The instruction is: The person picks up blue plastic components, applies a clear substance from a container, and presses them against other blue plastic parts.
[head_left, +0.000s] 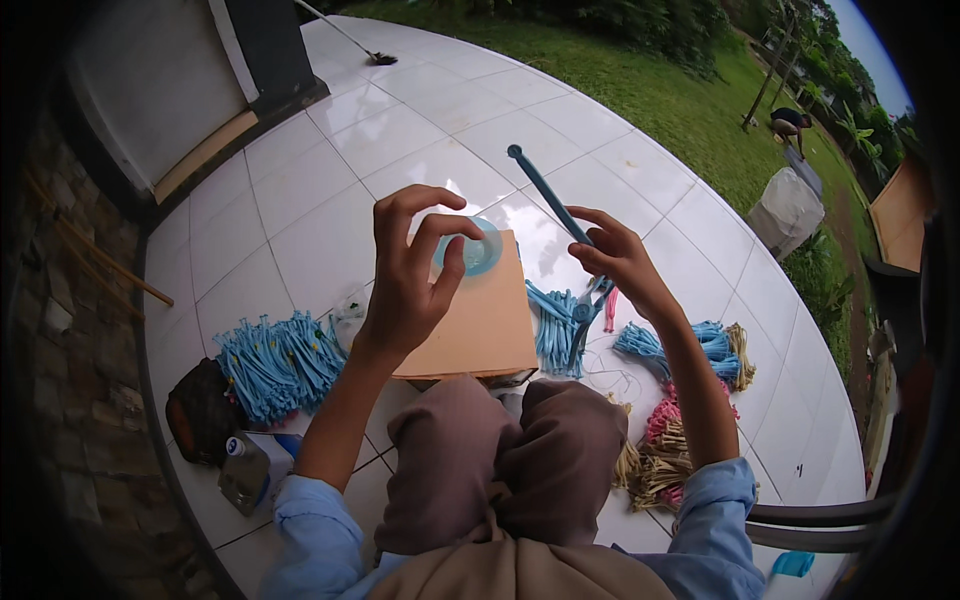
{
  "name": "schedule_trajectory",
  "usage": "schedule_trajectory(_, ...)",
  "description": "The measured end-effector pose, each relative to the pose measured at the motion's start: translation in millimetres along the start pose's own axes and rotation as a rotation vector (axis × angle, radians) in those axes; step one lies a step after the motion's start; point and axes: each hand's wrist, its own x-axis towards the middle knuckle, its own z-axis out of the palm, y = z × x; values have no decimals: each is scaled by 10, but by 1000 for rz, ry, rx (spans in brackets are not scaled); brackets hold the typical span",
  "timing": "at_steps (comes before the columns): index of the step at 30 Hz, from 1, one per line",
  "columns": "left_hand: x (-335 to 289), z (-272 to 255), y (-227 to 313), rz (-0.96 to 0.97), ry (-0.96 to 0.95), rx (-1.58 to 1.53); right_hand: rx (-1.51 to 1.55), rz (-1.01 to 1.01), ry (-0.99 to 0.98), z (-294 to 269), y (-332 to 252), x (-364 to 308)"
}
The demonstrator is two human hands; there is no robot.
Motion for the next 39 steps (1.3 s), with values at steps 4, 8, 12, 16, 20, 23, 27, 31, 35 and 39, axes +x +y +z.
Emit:
schedule_trajectory(4, 3, 412, -145, 376, -258, 257, -170, 8, -179, -29, 150, 194)
schedule_trajectory(8, -234, 762, -457, 475, -347, 267, -269, 52, -288, 45, 359, 333)
schedule_trajectory(12, -571, 1041, -725, 292, -425, 23, -311, 94, -372, 81, 736, 438)
schedule_trajectory(16, -860, 1135, -946, 93, -463, -144, -273, 86, -437, 172, 999, 501)
schedule_trajectory(20, -1136, 1269, -1137, -22, -487, -112, -184, 19, -378, 164, 1483, 578)
schedule_trajectory(23, -1095, 1249, -1092, -197, -624, -124, -61, 39, -337, 180, 1699, 630)
schedule_trajectory(27, -1168, 1299, -1133, -207, -638, -39, -1, -19, -249, 311, 1895, 712)
schedule_trajectory(31, -1202, 1333, -1125, -235, -641, 14, 45, 31, -226, 355, 1959, 738)
schedule_trajectory(35, -1215, 1337, -1077, -273, -604, 29, 15, -64, -169, 386, 2005, 714)
schedule_trajectory(39, -1267, 1360, -1048, -306, -590, 17, -4, -97, -140, 395, 2058, 679)
